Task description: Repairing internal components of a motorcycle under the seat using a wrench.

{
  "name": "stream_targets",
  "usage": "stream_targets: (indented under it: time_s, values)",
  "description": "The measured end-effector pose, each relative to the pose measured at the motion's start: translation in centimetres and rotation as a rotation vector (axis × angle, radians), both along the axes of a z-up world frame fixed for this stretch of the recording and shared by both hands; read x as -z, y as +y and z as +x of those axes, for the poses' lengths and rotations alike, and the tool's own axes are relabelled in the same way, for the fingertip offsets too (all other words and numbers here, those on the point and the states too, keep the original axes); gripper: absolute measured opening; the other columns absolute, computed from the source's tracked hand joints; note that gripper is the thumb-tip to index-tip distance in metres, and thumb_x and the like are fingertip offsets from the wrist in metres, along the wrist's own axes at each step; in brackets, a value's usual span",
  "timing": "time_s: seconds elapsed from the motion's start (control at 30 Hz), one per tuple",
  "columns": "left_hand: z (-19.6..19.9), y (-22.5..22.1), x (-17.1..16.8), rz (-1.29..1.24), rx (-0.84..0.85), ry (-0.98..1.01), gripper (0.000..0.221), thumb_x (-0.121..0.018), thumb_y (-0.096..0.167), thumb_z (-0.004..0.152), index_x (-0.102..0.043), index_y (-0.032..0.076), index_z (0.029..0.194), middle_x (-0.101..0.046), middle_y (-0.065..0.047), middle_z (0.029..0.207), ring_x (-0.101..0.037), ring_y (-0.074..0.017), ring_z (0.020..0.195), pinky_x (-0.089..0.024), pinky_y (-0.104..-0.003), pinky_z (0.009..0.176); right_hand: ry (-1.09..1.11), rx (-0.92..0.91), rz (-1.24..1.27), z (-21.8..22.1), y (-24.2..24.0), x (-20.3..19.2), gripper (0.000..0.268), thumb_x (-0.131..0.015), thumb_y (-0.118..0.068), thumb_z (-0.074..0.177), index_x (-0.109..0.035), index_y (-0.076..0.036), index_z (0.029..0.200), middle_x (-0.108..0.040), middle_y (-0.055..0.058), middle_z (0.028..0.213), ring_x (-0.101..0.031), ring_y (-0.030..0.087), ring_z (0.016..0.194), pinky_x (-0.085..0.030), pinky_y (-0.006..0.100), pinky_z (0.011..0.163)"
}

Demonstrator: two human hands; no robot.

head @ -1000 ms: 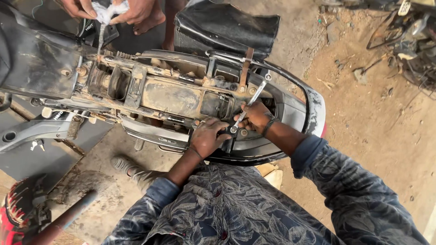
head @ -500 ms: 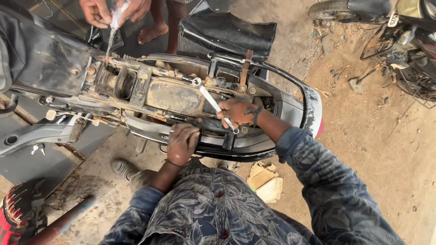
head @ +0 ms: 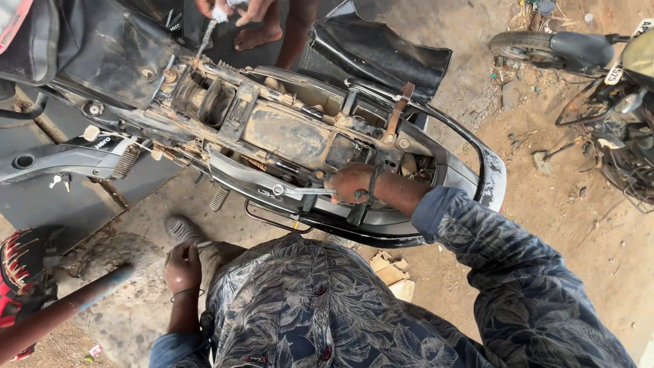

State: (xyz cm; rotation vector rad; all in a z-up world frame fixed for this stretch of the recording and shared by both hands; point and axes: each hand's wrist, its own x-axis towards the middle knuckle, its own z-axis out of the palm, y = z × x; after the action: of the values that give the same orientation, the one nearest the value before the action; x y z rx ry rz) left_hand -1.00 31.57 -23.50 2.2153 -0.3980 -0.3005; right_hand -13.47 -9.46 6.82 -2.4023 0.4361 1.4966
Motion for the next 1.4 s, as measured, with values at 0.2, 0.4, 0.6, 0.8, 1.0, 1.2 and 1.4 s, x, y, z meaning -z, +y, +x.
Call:
stream_targets:
  time_s: [0.2,0.4,0.6,0.8,1.0,1.2,1.4]
  values:
    - [-2.4,3.8,4.8,0.281,-0.067,0.403,0.025,-0.071,0.035,0.096,-0.080,0.016,0.110,-0.078,-0.013,0.104,-0.075,-0.0317,0.097,-0.057,-0.043,0.085,-0.246,0.823,0.104,-4.0,-4.6,1.7,0.026,-0.056,-0.032,0.105,-0.071,-0.012,0.110,-0.074,0.009,0.089,-0.053,0.013,0.060,-0.047,0.032,0.055]
    - [-3.7,6.5,10.0,0.360,-0.006,0.503,0.034,-0.074,0.040,0.091,-0.080,0.014,0.111,-0.078,-0.016,0.106,-0.074,-0.0334,0.101,-0.057,-0.043,0.089,-0.426,1.841,0.156,-10.5,-7.4,2.1,0.015,-0.054,-0.033,0.103,-0.058,-0.018,0.101,-0.070,0.005,0.083,-0.058,0.012,0.052,-0.042,0.025,0.041]
    - [-2.7,6.3,11.4,0.359,-0.010,0.698,0.037,-0.074,0.039,0.092,-0.079,0.008,0.112,-0.082,-0.015,0.100,-0.078,-0.0293,0.093,-0.057,-0.040,0.085,-0.697,1.903,0.114,-13.1,-6.5,4.2,0.019,-0.053,-0.032,0.108,-0.055,-0.013,0.112,-0.070,0.011,0.087,-0.063,0.019,0.061,-0.053,0.031,0.047]
    - [-2.5,7.0,12.7,0.200,-0.050,0.787,0.039,-0.072,0.036,0.093,-0.077,0.004,0.114,-0.081,-0.014,0.098,-0.079,-0.0269,0.089,-0.059,-0.039,0.082,-0.837,2.212,0.149,-12.0,-1.9,-1.2,0.017,-0.043,-0.023,0.109,-0.049,-0.008,0.112,-0.072,0.019,0.100,-0.077,0.032,0.081,-0.066,0.038,0.063]
    - [-3.9,7.5,14.4,0.362,0.020,0.750,0.043,-0.071,0.043,0.091,-0.081,0.009,0.114,-0.081,-0.016,0.100,-0.078,-0.0315,0.096,-0.058,-0.041,0.087,-0.851,2.167,0.097,-10.7,-1.4,-1.8,0.010,-0.039,-0.019,0.109,-0.045,-0.012,0.105,-0.067,0.015,0.090,-0.065,0.023,0.062,-0.052,0.036,0.048]
    - [-3.5,6.7,14.9,0.412,0.049,0.643,0.043,-0.069,0.045,0.092,-0.079,0.011,0.116,-0.076,-0.019,0.115,-0.071,-0.0379,0.111,-0.055,-0.045,0.095,-0.634,1.572,-0.025,-10.5,-3.7,-0.6,0.021,-0.049,-0.023,0.110,-0.061,-0.009,0.100,-0.065,0.009,0.077,-0.043,0.014,0.049,-0.035,0.029,0.042]
    - [-2.6,5.9,14.5,0.469,0.050,0.677,0.043,-0.071,0.043,0.091,-0.078,0.011,0.118,-0.077,-0.019,0.116,-0.071,-0.0375,0.111,-0.054,-0.046,0.096,-0.246,0.653,-0.072,-3.7,-3.2,-2.1,0.024,-0.046,-0.027,0.108,-0.053,-0.007,0.096,-0.063,0.008,0.076,-0.060,0.013,0.057,-0.051,0.031,0.049]
